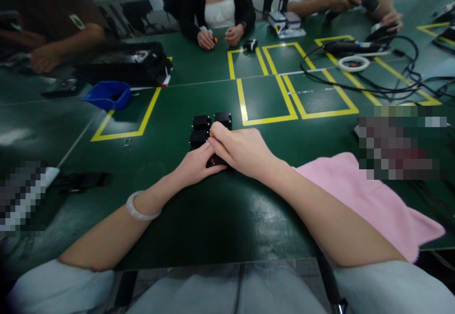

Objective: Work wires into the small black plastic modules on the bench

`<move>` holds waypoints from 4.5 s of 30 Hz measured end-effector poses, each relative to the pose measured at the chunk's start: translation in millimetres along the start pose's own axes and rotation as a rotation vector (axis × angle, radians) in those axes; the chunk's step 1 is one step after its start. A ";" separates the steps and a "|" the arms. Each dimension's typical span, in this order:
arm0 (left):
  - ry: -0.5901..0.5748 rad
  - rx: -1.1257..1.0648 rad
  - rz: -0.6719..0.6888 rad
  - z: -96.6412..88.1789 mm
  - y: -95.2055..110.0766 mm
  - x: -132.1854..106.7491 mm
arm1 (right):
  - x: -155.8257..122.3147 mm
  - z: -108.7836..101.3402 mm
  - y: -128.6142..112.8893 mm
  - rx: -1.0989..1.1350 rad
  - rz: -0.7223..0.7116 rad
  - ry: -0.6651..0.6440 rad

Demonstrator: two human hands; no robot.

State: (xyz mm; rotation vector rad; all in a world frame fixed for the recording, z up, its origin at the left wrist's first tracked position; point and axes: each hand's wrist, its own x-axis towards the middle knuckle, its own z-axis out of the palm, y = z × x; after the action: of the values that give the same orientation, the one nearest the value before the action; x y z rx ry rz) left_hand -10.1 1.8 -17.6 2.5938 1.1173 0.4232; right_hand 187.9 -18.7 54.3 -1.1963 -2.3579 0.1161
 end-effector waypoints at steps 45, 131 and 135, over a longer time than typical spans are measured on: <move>-0.038 -0.066 -0.022 -9.8 3.9 -0.9 | -1.8 -5.9 8.3 -0.065 0.019 -0.005; -0.018 -0.078 -0.026 -7.5 2.4 -1.0 | -1.8 -9.5 7.5 -0.077 0.012 -0.031; -0.032 -0.088 -0.029 -8.4 3.4 -1.4 | -1.1 -8.2 6.5 -0.091 0.034 0.004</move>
State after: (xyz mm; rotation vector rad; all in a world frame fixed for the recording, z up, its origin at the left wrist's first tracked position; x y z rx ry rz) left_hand -11.9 -0.3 -8.9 2.4968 1.0990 0.4138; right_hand 196.9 -16.8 59.2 -1.2781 -2.3628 0.0180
